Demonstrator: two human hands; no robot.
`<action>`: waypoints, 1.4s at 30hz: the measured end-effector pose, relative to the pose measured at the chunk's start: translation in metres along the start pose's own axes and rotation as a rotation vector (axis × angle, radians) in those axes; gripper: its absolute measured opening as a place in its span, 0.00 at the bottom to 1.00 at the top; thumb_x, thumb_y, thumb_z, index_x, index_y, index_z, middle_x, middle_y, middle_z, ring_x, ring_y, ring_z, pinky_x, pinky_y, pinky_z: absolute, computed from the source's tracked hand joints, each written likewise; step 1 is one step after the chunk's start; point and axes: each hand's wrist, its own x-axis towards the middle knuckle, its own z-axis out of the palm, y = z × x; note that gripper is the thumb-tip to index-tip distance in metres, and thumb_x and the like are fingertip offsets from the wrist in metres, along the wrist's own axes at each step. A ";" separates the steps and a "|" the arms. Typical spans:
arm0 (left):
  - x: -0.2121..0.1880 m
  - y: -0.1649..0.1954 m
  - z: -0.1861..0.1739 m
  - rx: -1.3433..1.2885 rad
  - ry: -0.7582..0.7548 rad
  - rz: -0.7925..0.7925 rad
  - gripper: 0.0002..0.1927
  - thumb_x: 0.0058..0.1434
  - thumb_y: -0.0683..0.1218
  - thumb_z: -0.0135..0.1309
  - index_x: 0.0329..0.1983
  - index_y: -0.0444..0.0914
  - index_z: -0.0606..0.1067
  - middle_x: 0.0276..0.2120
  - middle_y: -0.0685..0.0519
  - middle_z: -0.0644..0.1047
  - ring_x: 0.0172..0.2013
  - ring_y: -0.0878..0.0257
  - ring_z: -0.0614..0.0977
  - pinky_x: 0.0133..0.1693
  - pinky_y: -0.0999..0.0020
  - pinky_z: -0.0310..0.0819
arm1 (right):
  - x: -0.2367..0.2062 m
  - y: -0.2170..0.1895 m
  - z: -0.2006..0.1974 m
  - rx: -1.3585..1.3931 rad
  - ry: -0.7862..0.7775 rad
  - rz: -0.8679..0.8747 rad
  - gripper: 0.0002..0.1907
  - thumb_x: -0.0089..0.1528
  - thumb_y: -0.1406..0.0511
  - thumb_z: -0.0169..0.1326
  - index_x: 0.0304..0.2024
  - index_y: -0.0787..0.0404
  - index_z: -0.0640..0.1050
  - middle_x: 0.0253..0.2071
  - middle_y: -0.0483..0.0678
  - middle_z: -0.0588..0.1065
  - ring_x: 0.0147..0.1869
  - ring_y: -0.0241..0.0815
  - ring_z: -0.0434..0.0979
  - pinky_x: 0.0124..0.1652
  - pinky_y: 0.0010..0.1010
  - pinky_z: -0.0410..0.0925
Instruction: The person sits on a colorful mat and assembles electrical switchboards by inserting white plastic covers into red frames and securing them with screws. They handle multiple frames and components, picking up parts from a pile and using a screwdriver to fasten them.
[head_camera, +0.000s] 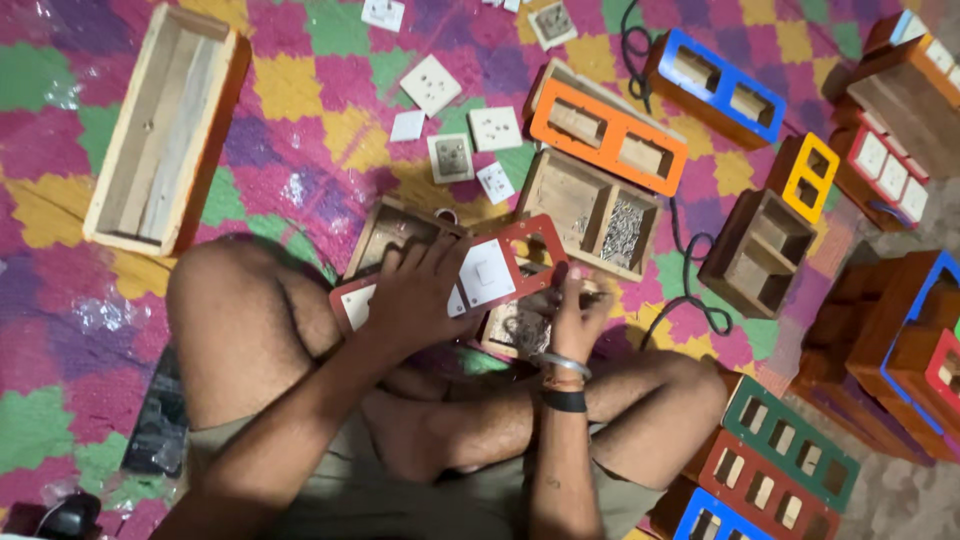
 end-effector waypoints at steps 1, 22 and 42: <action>-0.001 0.002 -0.001 0.007 0.016 0.009 0.51 0.43 0.66 0.64 0.69 0.41 0.65 0.61 0.46 0.70 0.50 0.48 0.74 0.48 0.48 0.65 | 0.003 0.003 0.000 0.015 -0.068 0.020 0.07 0.65 0.62 0.56 0.42 0.56 0.73 0.27 0.38 0.73 0.26 0.28 0.69 0.25 0.21 0.66; 0.034 0.009 -0.025 -0.021 -0.285 0.662 0.53 0.42 0.52 0.61 0.76 0.49 0.56 0.74 0.34 0.49 0.72 0.35 0.56 0.69 0.38 0.49 | 0.023 0.016 -0.009 0.198 -0.318 0.089 0.14 0.70 0.62 0.54 0.48 0.69 0.78 0.28 0.45 0.74 0.27 0.32 0.74 0.28 0.25 0.72; 0.002 -0.027 -0.016 -1.064 -0.284 0.045 0.53 0.49 0.45 0.51 0.82 0.36 0.51 0.77 0.35 0.54 0.73 0.39 0.58 0.68 0.41 0.53 | 0.006 -0.027 0.010 0.371 -0.528 0.408 0.20 0.70 0.58 0.45 0.55 0.67 0.76 0.38 0.54 0.82 0.36 0.42 0.84 0.36 0.30 0.77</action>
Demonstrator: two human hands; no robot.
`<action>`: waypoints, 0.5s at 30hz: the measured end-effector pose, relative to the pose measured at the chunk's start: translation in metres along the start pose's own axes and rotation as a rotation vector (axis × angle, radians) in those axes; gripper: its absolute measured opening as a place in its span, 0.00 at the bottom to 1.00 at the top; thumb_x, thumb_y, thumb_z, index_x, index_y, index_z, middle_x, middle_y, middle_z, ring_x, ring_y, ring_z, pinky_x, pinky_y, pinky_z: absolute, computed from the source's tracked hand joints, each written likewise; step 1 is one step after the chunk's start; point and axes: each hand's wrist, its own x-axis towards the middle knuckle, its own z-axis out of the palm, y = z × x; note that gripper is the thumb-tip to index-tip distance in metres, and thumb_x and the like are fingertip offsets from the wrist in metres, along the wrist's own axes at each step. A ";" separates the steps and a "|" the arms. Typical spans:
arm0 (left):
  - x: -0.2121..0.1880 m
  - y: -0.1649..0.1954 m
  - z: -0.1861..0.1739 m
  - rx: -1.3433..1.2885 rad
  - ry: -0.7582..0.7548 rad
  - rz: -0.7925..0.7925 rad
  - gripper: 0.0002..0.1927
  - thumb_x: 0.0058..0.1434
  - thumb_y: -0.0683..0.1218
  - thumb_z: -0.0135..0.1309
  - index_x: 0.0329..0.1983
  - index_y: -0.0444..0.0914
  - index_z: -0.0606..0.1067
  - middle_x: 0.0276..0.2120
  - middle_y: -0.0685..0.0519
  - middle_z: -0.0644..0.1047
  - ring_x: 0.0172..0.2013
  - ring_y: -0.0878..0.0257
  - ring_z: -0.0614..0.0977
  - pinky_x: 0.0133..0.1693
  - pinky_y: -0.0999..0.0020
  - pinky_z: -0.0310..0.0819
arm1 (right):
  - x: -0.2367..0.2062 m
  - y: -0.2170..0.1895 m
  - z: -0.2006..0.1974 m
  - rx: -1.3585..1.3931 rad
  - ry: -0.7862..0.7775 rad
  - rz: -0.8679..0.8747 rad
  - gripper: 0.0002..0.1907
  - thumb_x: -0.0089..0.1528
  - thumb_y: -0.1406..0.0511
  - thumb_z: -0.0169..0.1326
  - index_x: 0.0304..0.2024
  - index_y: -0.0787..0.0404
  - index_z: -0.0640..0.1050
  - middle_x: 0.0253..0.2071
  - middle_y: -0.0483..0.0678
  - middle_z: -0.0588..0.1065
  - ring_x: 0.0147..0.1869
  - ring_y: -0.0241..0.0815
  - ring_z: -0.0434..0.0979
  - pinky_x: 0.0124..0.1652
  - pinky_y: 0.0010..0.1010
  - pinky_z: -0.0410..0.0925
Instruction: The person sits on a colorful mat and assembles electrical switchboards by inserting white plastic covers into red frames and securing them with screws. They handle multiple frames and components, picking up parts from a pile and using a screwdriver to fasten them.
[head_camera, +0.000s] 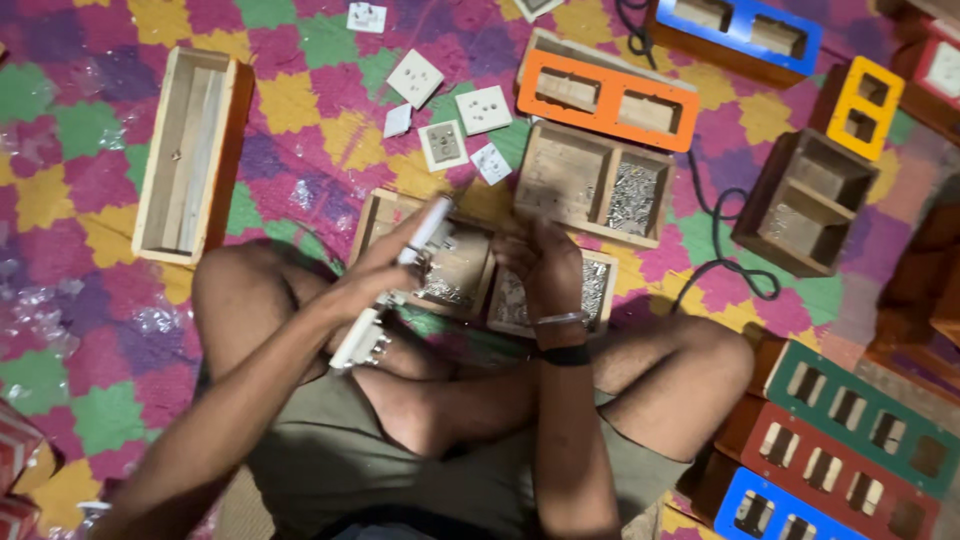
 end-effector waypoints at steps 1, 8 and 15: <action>-0.009 -0.003 -0.002 -0.328 0.107 -0.079 0.51 0.50 0.46 0.51 0.81 0.35 0.52 0.76 0.34 0.56 0.72 0.38 0.59 0.67 0.41 0.55 | -0.001 0.007 0.002 -0.042 0.002 0.031 0.19 0.70 0.59 0.46 0.53 0.66 0.76 0.38 0.55 0.82 0.36 0.42 0.84 0.36 0.30 0.77; -0.080 -0.012 -0.006 -1.602 0.089 -0.098 0.42 0.58 0.49 0.50 0.75 0.30 0.59 0.66 0.28 0.66 0.64 0.33 0.69 0.60 0.41 0.69 | -0.002 0.065 0.001 -1.079 -0.248 -0.336 0.08 0.64 0.63 0.57 0.40 0.61 0.83 0.36 0.53 0.82 0.36 0.50 0.81 0.36 0.38 0.73; -0.065 -0.023 -0.002 -1.767 0.091 -0.019 0.37 0.59 0.49 0.51 0.71 0.28 0.62 0.59 0.27 0.73 0.59 0.30 0.76 0.55 0.41 0.77 | 0.008 0.099 0.007 -1.892 -0.226 -0.554 0.05 0.55 0.66 0.56 0.28 0.54 0.82 0.33 0.51 0.78 0.37 0.56 0.81 0.36 0.48 0.73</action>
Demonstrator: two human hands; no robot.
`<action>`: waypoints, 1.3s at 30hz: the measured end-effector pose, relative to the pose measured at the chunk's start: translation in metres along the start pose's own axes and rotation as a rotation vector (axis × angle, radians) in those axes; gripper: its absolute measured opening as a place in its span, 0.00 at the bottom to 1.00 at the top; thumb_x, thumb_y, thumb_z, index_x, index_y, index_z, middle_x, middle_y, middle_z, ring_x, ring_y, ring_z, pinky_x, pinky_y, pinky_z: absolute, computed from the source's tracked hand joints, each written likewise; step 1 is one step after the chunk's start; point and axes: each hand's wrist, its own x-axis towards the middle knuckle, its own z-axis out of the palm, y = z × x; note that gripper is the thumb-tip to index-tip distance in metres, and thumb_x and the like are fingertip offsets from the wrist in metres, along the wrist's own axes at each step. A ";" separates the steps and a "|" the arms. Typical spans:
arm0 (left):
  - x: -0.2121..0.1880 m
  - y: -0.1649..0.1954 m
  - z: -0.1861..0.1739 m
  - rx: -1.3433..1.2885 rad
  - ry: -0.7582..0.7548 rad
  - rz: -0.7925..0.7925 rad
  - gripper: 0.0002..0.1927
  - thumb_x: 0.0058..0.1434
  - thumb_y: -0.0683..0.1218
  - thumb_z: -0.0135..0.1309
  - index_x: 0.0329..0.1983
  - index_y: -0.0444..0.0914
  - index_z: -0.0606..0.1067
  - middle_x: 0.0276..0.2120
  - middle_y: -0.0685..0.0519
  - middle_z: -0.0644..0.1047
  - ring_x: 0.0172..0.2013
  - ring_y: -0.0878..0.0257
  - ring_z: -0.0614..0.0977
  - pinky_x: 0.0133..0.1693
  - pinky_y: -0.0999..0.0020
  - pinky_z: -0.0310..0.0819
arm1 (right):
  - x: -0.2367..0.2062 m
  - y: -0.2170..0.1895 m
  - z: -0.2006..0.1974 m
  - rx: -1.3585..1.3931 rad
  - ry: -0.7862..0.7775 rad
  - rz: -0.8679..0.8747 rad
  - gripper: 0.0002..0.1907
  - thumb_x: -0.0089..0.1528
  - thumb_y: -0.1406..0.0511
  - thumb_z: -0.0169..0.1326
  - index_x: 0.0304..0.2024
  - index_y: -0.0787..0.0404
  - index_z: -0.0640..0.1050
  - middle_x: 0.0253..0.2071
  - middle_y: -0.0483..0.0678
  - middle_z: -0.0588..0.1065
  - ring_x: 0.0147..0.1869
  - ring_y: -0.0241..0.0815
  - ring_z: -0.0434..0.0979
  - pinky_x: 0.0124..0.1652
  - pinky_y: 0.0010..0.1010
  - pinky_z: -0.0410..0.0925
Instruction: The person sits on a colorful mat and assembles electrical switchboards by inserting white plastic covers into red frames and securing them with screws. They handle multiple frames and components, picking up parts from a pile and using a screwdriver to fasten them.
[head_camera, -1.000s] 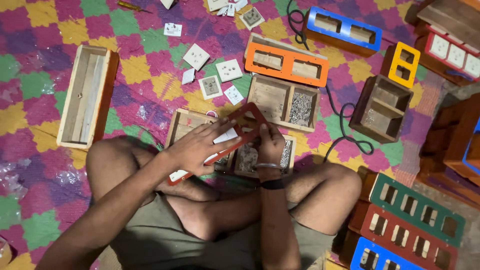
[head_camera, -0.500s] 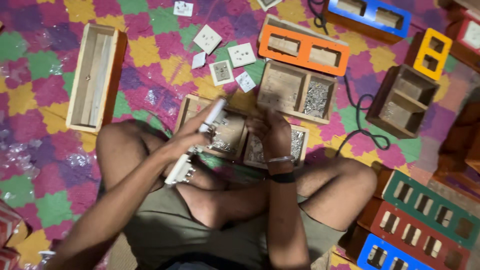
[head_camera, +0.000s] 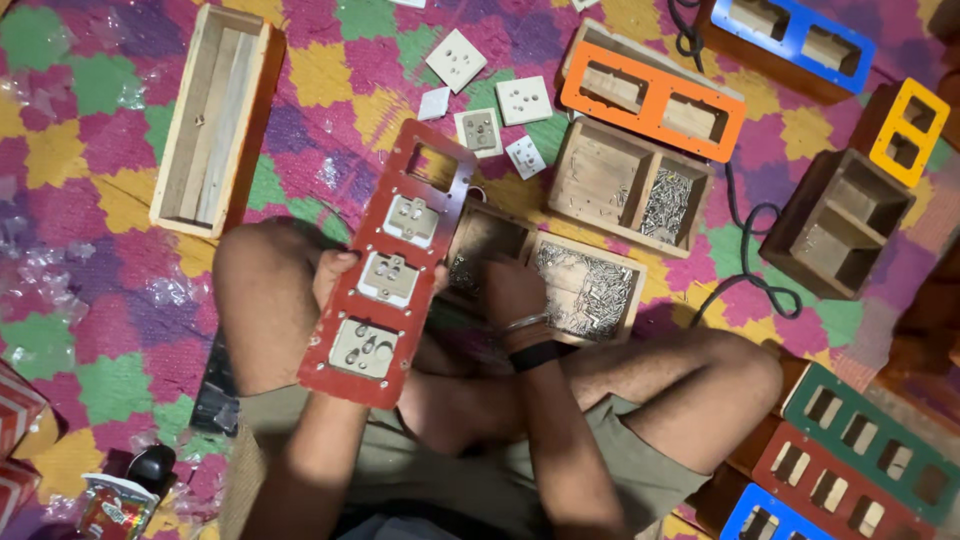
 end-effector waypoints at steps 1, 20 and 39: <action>0.002 0.001 0.000 0.001 -0.012 -0.007 0.38 0.58 0.49 0.52 0.71 0.29 0.61 0.59 0.27 0.73 0.59 0.29 0.77 0.54 0.41 0.77 | -0.001 -0.001 0.003 -0.019 -0.025 0.030 0.05 0.56 0.66 0.56 0.27 0.55 0.82 0.33 0.51 0.78 0.37 0.56 0.81 0.35 0.48 0.73; -0.008 0.015 -0.004 -0.190 -0.146 -0.093 0.39 0.60 0.48 0.50 0.73 0.28 0.57 0.58 0.20 0.71 0.51 0.34 0.81 0.49 0.43 0.80 | 0.016 -0.045 -0.006 0.038 -0.110 0.221 0.12 0.55 0.55 0.60 0.33 0.56 0.81 0.35 0.53 0.79 0.35 0.59 0.81 0.32 0.51 0.73; 0.000 0.024 -0.009 -0.016 -0.037 0.038 0.35 0.60 0.47 0.48 0.70 0.27 0.61 0.52 0.24 0.75 0.47 0.37 0.83 0.47 0.45 0.81 | 0.000 0.032 -0.076 0.539 0.193 0.441 0.03 0.62 0.66 0.60 0.34 0.58 0.83 0.30 0.47 0.83 0.34 0.40 0.86 0.37 0.31 0.76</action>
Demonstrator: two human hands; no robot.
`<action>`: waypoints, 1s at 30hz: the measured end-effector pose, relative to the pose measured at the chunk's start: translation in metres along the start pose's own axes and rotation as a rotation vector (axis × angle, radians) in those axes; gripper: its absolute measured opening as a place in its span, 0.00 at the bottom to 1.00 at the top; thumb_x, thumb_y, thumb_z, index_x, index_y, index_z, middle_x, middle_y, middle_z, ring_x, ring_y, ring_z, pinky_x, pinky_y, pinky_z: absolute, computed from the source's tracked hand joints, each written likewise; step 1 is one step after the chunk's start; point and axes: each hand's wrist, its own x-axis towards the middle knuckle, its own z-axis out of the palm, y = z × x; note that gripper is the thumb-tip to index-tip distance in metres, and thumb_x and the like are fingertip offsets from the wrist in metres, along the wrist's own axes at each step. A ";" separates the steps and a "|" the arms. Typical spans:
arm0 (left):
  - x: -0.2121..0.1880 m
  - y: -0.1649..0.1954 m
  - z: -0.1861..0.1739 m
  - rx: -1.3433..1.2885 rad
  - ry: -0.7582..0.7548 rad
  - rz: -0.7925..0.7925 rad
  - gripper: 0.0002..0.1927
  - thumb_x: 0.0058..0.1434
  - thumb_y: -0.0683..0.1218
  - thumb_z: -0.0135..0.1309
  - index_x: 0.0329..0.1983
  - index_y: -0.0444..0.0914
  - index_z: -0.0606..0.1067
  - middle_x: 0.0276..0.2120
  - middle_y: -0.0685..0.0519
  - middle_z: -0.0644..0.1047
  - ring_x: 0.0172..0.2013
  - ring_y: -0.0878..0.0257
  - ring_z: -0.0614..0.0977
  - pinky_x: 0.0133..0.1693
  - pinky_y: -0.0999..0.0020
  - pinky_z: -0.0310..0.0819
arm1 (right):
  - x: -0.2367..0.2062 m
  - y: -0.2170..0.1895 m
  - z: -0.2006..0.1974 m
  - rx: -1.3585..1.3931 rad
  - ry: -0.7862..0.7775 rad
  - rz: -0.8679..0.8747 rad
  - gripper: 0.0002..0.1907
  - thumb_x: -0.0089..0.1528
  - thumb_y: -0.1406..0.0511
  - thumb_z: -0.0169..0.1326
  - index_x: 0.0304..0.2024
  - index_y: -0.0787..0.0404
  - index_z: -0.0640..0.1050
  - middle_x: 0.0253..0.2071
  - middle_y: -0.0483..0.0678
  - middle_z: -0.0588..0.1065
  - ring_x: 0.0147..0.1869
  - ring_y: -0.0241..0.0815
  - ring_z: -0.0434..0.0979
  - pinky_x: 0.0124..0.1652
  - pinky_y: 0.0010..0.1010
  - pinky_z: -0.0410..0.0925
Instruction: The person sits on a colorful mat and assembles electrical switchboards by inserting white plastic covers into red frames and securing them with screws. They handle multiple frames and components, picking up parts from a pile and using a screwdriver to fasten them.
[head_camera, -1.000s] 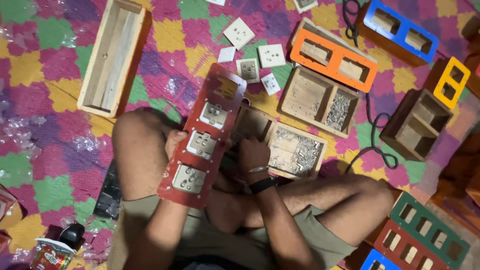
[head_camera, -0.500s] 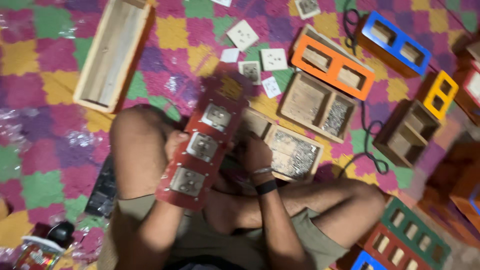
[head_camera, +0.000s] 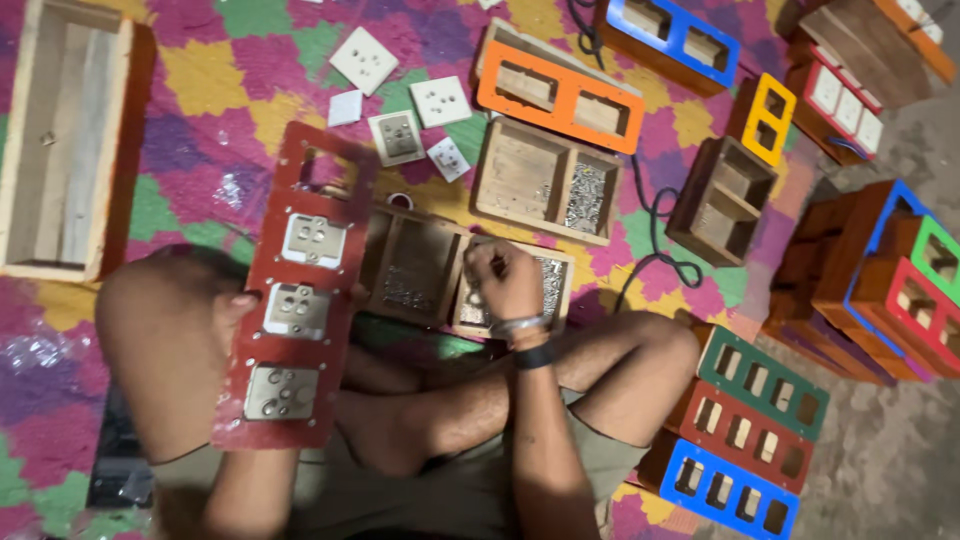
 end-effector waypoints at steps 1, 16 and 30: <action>-0.002 0.003 0.000 -0.005 -0.004 0.004 0.35 0.60 0.47 0.48 0.69 0.27 0.62 0.52 0.25 0.75 0.47 0.37 0.83 0.47 0.45 0.81 | 0.010 0.008 -0.007 -0.043 0.023 -0.034 0.03 0.61 0.67 0.60 0.33 0.57 0.84 0.31 0.47 0.83 0.35 0.40 0.86 0.39 0.32 0.76; -0.014 0.011 -0.017 -0.018 0.011 0.000 0.32 0.61 0.46 0.47 0.67 0.26 0.65 0.47 0.28 0.78 0.43 0.40 0.84 0.45 0.47 0.82 | 0.000 0.012 -0.013 0.011 -0.224 -0.086 0.04 0.60 0.69 0.59 0.37 0.58 0.83 0.30 0.48 0.82 0.29 0.43 0.83 0.32 0.33 0.74; -0.017 0.020 -0.045 -0.079 0.052 -0.110 0.30 0.61 0.46 0.46 0.65 0.25 0.68 0.43 0.31 0.81 0.40 0.42 0.86 0.44 0.48 0.83 | -0.018 0.068 -0.010 -0.767 -0.358 0.147 0.10 0.53 0.58 0.62 0.33 0.55 0.85 0.34 0.61 0.80 0.41 0.63 0.81 0.47 0.50 0.74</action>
